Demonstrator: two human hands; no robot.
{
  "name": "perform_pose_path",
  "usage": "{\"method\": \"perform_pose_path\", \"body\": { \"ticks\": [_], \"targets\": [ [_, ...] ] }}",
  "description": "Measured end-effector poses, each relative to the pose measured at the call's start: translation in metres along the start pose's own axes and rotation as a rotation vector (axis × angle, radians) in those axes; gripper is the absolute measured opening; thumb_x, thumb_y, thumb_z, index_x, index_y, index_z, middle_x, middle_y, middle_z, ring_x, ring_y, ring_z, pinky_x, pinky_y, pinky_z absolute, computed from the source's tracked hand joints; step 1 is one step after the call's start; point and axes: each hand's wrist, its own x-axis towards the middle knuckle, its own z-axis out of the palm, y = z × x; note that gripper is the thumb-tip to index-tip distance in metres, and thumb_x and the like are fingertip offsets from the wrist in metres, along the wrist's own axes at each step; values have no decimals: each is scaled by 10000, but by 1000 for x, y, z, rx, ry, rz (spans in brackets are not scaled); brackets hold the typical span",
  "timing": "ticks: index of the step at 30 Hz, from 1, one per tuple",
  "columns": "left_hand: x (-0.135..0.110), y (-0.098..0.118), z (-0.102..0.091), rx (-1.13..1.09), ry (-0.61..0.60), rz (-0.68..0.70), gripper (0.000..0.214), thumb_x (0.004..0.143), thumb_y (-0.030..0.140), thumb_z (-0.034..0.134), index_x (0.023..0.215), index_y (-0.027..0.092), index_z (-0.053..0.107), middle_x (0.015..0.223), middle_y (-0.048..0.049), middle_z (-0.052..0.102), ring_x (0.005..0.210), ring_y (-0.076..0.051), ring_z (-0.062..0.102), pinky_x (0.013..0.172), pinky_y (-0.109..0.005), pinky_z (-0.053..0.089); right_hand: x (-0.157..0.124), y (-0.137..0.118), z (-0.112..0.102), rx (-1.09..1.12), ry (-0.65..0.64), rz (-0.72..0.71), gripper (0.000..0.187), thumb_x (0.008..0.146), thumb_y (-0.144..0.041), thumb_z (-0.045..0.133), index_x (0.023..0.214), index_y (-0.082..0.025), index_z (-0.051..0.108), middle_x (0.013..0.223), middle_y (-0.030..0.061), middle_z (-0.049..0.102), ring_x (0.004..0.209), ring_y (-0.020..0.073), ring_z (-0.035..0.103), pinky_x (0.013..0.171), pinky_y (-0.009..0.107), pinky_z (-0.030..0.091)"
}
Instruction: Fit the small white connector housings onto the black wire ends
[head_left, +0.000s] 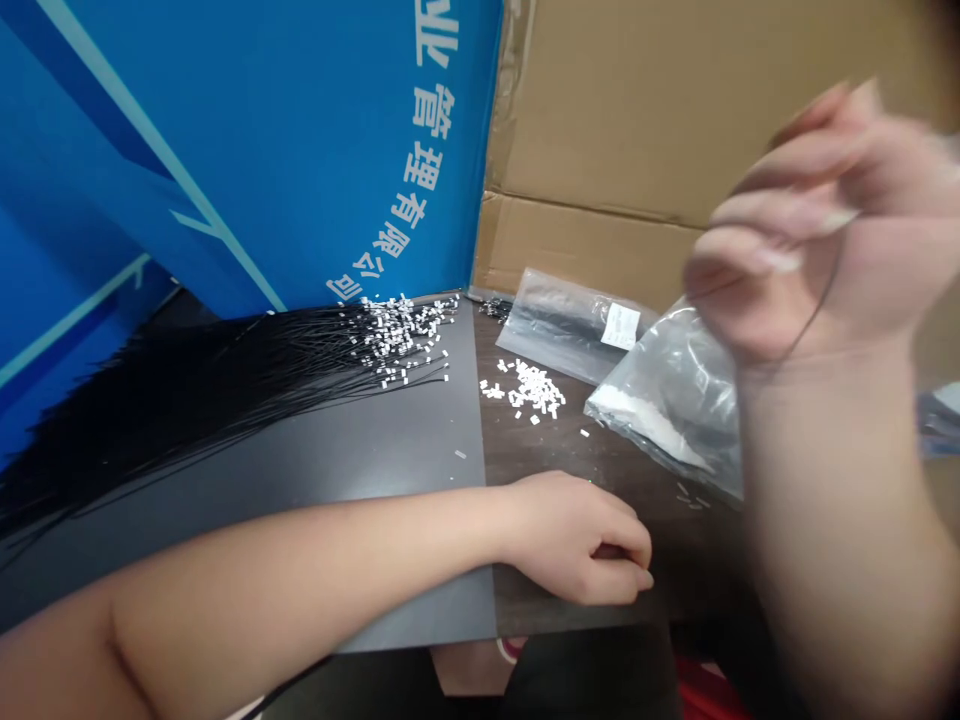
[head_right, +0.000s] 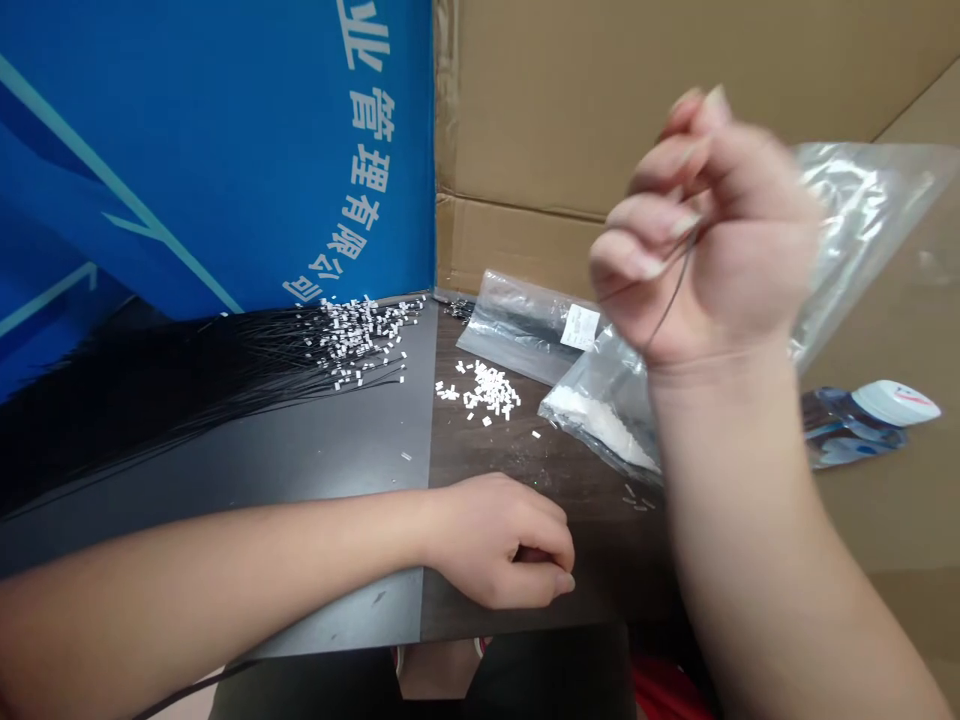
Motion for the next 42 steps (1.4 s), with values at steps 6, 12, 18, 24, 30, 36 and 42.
{"method": "perform_pose_path", "body": {
  "ticks": [6,12,18,24,30,36,42],
  "targets": [
    [2,-7,-3,-169,60,55,173,964,345,691,955,178,732,901,0,663,765,-114,594,752,-250,504,-56,72,33,620,-287,720,214,845,-283,908,866,-213,707,594,-111,614,408,25,457,370,167,363],
    [1,-12,-4,-450,79,-23,175,915,317,755,978,155,766,986,-39,709,799,-119,624,753,-261,523,-82,118,34,514,-391,684,315,821,-365,957,923,-195,712,747,-14,772,532,123,689,449,223,553],
    [4,-24,-11,-983,179,-223,370,702,136,766,1071,157,743,870,-18,712,757,-142,688,722,-290,576,-86,124,37,435,-388,622,303,859,-409,928,922,-190,728,741,2,777,531,120,689,459,205,537],
    [5,-27,-21,-1379,234,-170,457,687,338,943,1046,120,763,932,-95,780,818,-222,793,744,-367,674,-87,129,35,431,-378,621,241,855,-369,923,907,-193,766,762,2,770,568,110,680,488,201,534],
    [9,-29,-19,-1316,359,-288,671,857,771,799,812,104,738,679,-61,700,547,-125,668,532,-230,533,-87,129,38,401,-335,649,299,806,-435,930,830,-183,770,705,12,746,554,115,653,518,224,543],
    [10,-29,-16,-1228,353,-310,704,927,797,699,729,122,715,575,-42,634,475,-108,588,484,-216,451,-89,128,42,385,-296,696,350,735,-453,960,776,-184,740,666,13,721,528,121,626,491,234,505],
    [6,-23,-19,-1182,342,-284,664,900,765,743,657,153,662,529,-14,555,464,-108,499,516,-249,407,-84,132,37,250,-319,610,310,836,-482,855,816,-195,740,690,12,719,545,122,599,512,250,451]
  ]
}}
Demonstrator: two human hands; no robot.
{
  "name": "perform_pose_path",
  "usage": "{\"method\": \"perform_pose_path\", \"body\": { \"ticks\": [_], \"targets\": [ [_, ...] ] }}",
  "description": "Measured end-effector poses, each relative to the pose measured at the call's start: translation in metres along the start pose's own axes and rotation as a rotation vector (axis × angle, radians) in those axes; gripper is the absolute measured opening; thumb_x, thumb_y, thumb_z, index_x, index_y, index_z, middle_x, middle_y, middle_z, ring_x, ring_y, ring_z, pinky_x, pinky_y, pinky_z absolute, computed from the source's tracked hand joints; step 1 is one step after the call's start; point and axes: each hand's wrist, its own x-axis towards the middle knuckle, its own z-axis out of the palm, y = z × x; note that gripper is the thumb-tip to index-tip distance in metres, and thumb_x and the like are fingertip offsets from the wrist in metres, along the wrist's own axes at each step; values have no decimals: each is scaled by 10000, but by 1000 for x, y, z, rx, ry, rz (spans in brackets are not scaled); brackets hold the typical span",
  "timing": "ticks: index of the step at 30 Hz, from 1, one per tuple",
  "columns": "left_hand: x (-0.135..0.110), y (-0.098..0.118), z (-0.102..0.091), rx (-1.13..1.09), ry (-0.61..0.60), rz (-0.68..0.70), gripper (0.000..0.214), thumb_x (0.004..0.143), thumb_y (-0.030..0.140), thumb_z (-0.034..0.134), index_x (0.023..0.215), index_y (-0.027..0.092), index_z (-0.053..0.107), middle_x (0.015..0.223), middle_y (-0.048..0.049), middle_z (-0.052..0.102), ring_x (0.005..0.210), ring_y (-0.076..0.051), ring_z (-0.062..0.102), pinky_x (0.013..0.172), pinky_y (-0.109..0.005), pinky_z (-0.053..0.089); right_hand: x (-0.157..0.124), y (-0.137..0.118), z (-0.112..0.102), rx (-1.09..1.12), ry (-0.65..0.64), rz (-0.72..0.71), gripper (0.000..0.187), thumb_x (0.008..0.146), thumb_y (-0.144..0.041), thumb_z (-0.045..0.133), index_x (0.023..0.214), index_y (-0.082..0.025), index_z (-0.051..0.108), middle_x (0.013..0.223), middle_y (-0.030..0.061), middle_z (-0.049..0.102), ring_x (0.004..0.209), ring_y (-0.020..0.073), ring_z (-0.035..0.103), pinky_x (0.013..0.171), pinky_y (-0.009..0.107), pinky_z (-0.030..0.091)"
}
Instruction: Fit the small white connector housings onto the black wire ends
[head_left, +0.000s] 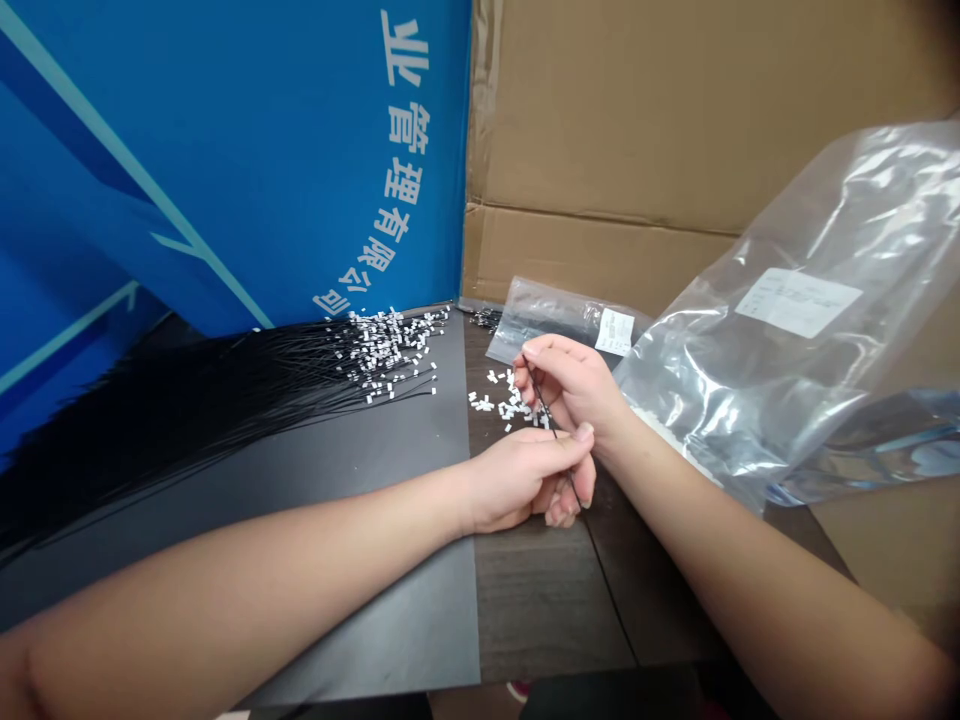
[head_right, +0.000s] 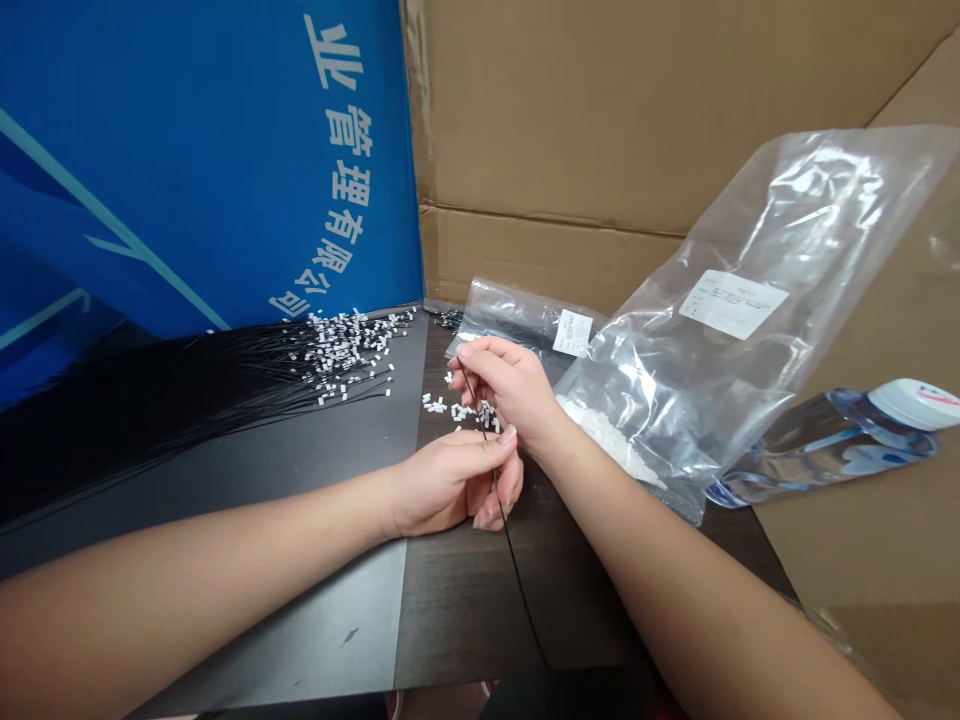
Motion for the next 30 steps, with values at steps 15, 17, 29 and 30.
{"method": "perform_pose_path", "body": {
  "ticks": [15,17,29,30],
  "targets": [
    [-4,0,0,50,-75,13,675,896,777,738,592,187,616,518,-5,503,533,-134,442,589,-309,364,16,22,-29,-1439,-191,-405,320,1016,-380,740,1272,-217,842,1371,139,767,1207,369,679,1055,527,482],
    [-4,0,0,44,-68,10,674,900,774,735,593,187,615,518,-6,505,527,-132,437,583,-308,362,18,21,-29,-1447,-185,-391,266,1024,-342,730,1226,-224,858,1326,124,784,1178,355,681,1044,512,475],
    [-3,1,-1,39,-62,23,663,898,772,739,615,185,619,520,-4,508,523,-130,443,578,-304,372,16,16,-24,-1516,-154,-317,234,1061,-303,682,1155,-222,880,1159,126,807,1076,329,690,964,464,467],
    [-3,1,0,34,-61,21,666,892,776,743,612,185,618,518,-4,507,519,-129,444,574,-303,370,16,13,-25,-1501,-165,-320,240,1068,-320,675,1142,-218,879,1141,127,811,1057,320,693,958,457,472]
  ]
}}
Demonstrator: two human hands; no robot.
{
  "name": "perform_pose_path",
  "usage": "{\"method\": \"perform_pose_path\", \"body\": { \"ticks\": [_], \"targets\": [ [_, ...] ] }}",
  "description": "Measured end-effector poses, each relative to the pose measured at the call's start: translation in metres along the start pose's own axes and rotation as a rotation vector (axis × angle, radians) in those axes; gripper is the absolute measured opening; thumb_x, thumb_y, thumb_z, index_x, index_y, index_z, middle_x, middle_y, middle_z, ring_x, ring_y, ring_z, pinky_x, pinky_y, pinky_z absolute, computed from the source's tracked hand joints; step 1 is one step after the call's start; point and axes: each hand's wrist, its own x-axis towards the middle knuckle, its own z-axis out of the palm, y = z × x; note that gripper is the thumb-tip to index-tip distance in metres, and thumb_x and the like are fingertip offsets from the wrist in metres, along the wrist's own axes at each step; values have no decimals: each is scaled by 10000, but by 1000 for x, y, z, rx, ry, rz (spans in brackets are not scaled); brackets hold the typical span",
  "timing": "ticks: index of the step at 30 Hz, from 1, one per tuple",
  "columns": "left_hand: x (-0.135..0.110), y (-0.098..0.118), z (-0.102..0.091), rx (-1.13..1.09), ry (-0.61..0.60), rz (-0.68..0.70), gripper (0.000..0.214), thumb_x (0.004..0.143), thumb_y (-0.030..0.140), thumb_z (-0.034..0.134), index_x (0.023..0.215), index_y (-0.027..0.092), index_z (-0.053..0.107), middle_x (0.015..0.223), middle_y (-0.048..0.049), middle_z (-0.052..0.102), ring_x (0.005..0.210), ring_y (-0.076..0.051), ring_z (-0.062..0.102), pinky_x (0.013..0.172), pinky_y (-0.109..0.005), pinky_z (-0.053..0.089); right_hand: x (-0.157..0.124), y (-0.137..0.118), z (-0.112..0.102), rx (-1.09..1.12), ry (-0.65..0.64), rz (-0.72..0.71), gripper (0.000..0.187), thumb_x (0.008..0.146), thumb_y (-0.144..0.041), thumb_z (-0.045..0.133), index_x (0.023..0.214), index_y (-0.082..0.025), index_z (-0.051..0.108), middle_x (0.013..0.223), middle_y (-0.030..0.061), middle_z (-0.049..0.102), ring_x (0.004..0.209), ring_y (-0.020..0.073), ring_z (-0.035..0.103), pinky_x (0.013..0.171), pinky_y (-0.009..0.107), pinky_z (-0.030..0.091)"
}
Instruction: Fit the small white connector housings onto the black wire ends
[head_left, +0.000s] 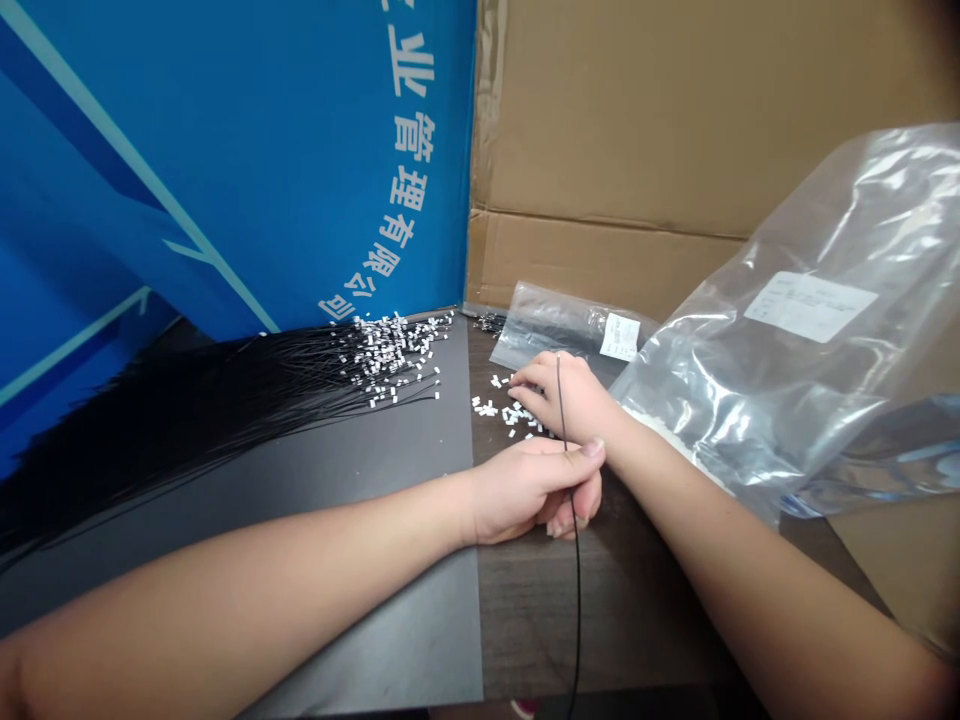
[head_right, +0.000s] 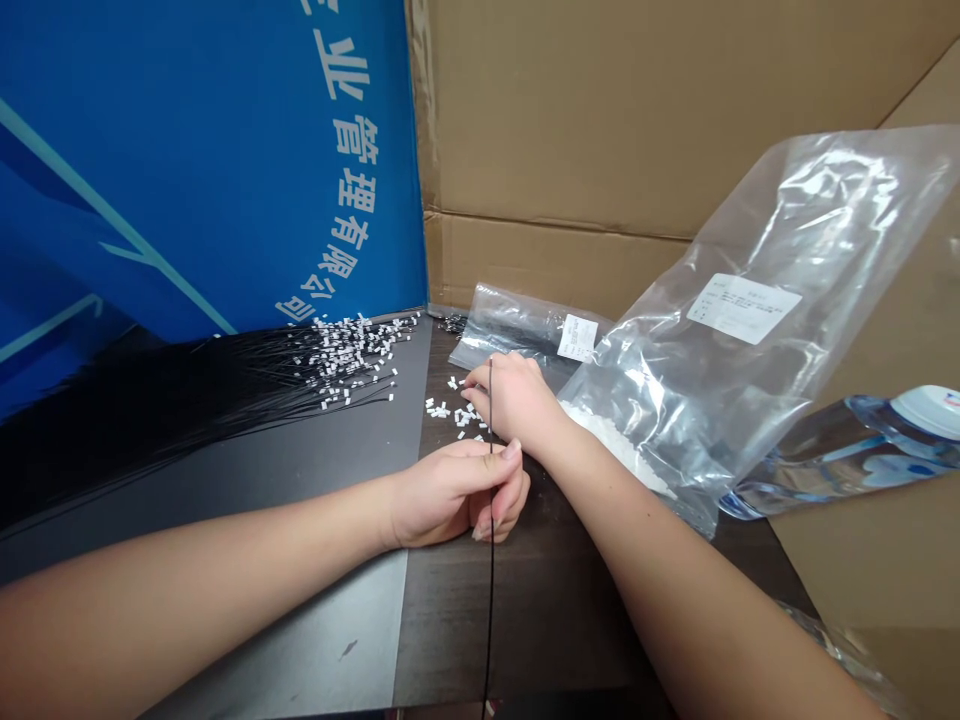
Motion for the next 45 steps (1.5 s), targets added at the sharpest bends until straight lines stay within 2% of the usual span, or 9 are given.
{"method": "perform_pose_path", "body": {
  "ticks": [4,9,13,19,22,27,33,39,45],
  "targets": [
    [0,1,1,-5,4,-2,680,889,784,745,600,183,613,511,-1,499,509,-126,449,573,-304,365,-2,8,-17,117,10,-57,226,1023,-375,750,1127,-209,863,1034,102,804,963,279,702,938,432,500],
    [0,1,2,6,10,-2,675,888,790,733,608,190,604,513,5,491,509,-123,434,566,-304,363,-4,24,-29,134,-74,-60,271,942,-351,838,1187,-236,846,1007,69,800,971,282,718,917,422,508],
    [0,0,1,-1,13,-3,668,892,782,732,610,189,608,510,2,496,508,-123,434,565,-302,365,-3,25,-24,133,-133,-60,228,946,-286,817,1164,-224,843,1015,68,800,966,278,719,915,419,513],
    [1,-1,1,17,22,-3,677,890,795,724,607,190,613,509,-2,497,511,-129,450,569,-308,360,-2,17,-15,152,-132,-52,45,968,-208,760,961,-216,804,968,58,780,919,249,697,861,384,509],
    [1,0,1,26,26,-9,671,883,796,729,614,192,611,513,3,497,509,-126,439,572,-308,369,-2,13,-13,155,-123,-21,84,964,-175,735,901,-216,773,955,57,762,889,233,686,828,355,503],
    [1,0,2,35,24,0,669,910,787,707,623,191,604,528,5,506,508,-122,449,583,-302,378,-2,7,-14,97,-109,7,166,1011,-171,645,932,-213,785,988,86,774,906,249,693,815,358,493],
    [2,0,3,17,27,12,641,1001,702,657,644,171,613,586,-7,543,506,-103,480,575,-268,398,-1,7,-14,100,-148,18,109,989,-206,708,962,-197,813,982,101,751,915,267,678,824,371,491],
    [0,2,6,19,51,34,645,1035,684,627,658,161,636,592,-23,553,529,-117,518,582,-262,434,0,11,-6,93,-99,11,160,973,-134,645,908,-191,779,977,96,729,907,255,652,828,364,480],
    [-15,22,12,115,209,26,619,1033,660,653,690,144,640,611,-27,575,519,-98,510,547,-227,411,0,4,-9,109,-3,-12,164,1017,-147,584,991,-183,741,1009,91,729,932,244,627,857,355,457]
  ]
}}
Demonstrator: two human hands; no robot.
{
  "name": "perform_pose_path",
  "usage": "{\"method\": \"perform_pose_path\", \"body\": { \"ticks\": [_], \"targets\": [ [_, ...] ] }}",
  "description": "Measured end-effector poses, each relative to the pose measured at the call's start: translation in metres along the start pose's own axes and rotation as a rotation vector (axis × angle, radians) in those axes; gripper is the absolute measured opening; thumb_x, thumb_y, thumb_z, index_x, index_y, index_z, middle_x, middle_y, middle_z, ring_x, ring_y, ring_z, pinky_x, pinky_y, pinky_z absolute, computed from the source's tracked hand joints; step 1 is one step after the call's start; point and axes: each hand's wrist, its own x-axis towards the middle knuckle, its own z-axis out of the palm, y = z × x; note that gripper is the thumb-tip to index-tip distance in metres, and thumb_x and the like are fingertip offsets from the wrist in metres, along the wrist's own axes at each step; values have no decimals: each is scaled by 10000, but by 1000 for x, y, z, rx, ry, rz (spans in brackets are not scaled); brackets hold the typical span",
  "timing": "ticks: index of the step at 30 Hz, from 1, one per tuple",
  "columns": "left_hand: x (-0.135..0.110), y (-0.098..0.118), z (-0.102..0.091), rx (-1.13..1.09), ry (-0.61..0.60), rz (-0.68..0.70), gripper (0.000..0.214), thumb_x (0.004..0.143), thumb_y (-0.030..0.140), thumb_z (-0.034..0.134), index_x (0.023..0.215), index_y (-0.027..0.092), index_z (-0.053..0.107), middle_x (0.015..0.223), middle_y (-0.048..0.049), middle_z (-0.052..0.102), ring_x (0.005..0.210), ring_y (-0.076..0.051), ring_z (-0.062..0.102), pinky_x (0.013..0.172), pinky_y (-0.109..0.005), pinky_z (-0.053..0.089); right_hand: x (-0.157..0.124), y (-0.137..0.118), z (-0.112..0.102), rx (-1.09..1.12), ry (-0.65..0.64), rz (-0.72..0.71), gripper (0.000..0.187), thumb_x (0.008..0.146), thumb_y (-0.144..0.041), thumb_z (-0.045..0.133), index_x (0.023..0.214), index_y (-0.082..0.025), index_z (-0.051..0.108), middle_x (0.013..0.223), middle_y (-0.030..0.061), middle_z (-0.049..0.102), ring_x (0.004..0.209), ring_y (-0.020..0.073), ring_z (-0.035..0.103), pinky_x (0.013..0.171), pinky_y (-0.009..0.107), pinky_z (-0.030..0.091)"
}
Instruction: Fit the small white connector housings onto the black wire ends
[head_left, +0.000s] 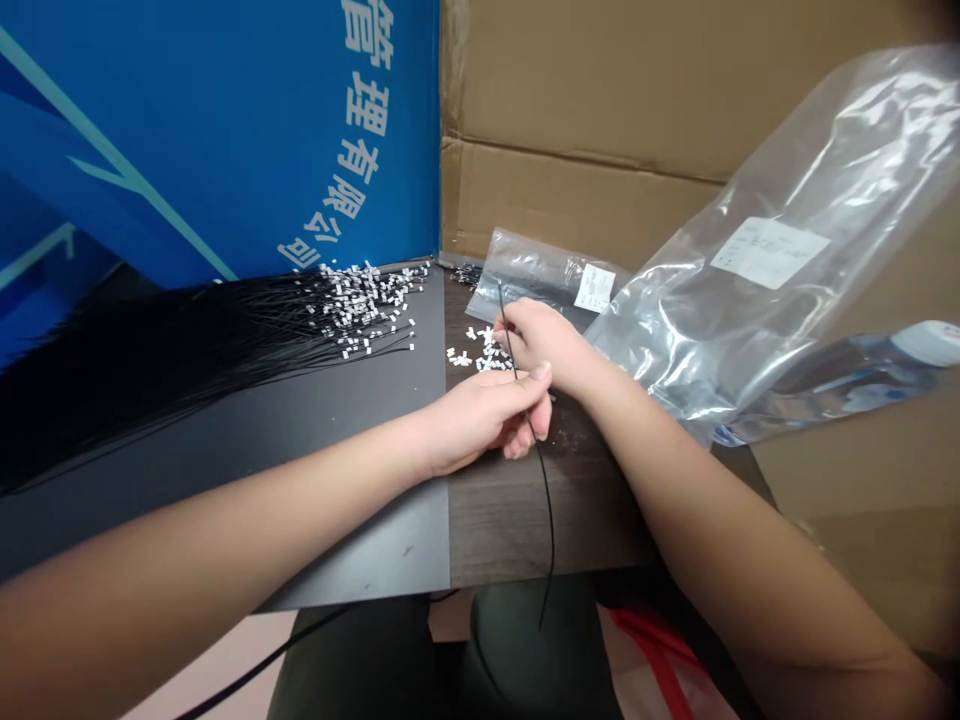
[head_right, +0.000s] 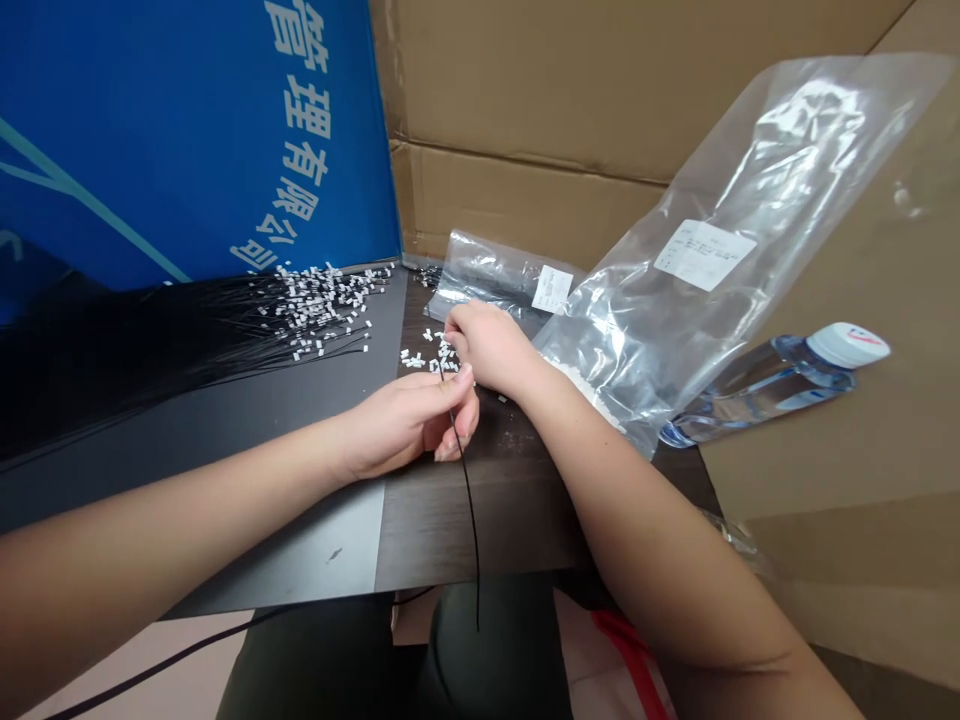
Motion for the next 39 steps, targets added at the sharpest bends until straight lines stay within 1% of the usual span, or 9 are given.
{"method": "perform_pose_path", "body": {
  "ticks": [4,11,15,19,22,28,31,36,39],
  "targets": [
    [-14,15,-17,39,115,-9,547,973,598,778,717,132,651,606,-5,537,536,-94,498,545,-215,414,-2,-6,-2,10,-60,-5,163,1014,-136,594,979,-180,747,1031,97,747,956,249,643,873,357,447],
    [-26,13,-43,26,200,178,528,949,616,813,770,135,689,668,-19,611,583,-105,559,590,-226,474,-2,-5,2,-1,-90,-13,150,1014,-133,629,961,-183,760,1059,112,761,1005,282,655,922,406,437],
    [-27,5,-41,6,198,151,558,906,656,840,774,137,685,640,-15,608,572,-112,564,575,-230,463,-2,-7,1,32,0,-32,143,1014,-114,596,938,-187,694,1014,106,739,963,270,632,887,396,427],
    [-27,2,-42,-18,276,222,531,907,630,849,786,142,679,650,-1,597,567,-107,545,571,-234,449,-6,-17,-5,254,124,-102,121,1035,-157,577,949,-206,647,955,61,727,877,223,623,827,351,440],
    [-32,9,-44,-29,170,220,492,955,576,814,753,149,678,621,1,570,549,-106,518,583,-251,437,-10,-28,-3,355,87,-231,114,1037,-188,594,975,-202,689,978,61,747,904,219,649,846,344,464],
    [-46,16,-32,240,-324,10,562,1026,656,686,792,149,749,697,-71,674,662,-165,618,675,-308,501,-10,-43,25,297,-85,-407,119,1013,-143,669,963,-187,767,1001,75,767,955,229,669,902,353,503],
    [-47,8,-24,294,-449,-119,574,1006,706,684,867,154,757,768,-58,698,694,-149,630,694,-285,524,-9,-45,35,282,-77,-436,116,1034,-144,680,1000,-173,786,1036,98,783,976,242,690,933,372,528],
    [-43,-5,-23,263,-420,-154,596,986,737,689,902,151,756,795,-46,703,688,-120,635,683,-248,530,-10,-43,30,324,-3,-391,76,1001,-184,747,1042,-180,811,1083,107,802,1022,262,711,1001,424,526],
    [-40,-6,-27,198,-288,-146,604,954,741,734,896,140,746,763,-38,701,631,-100,624,629,-225,507,-11,-41,18,615,95,-179,199,1059,-320,691,1051,-169,821,1030,91,809,945,212,714,904,364,541]
  ]
}}
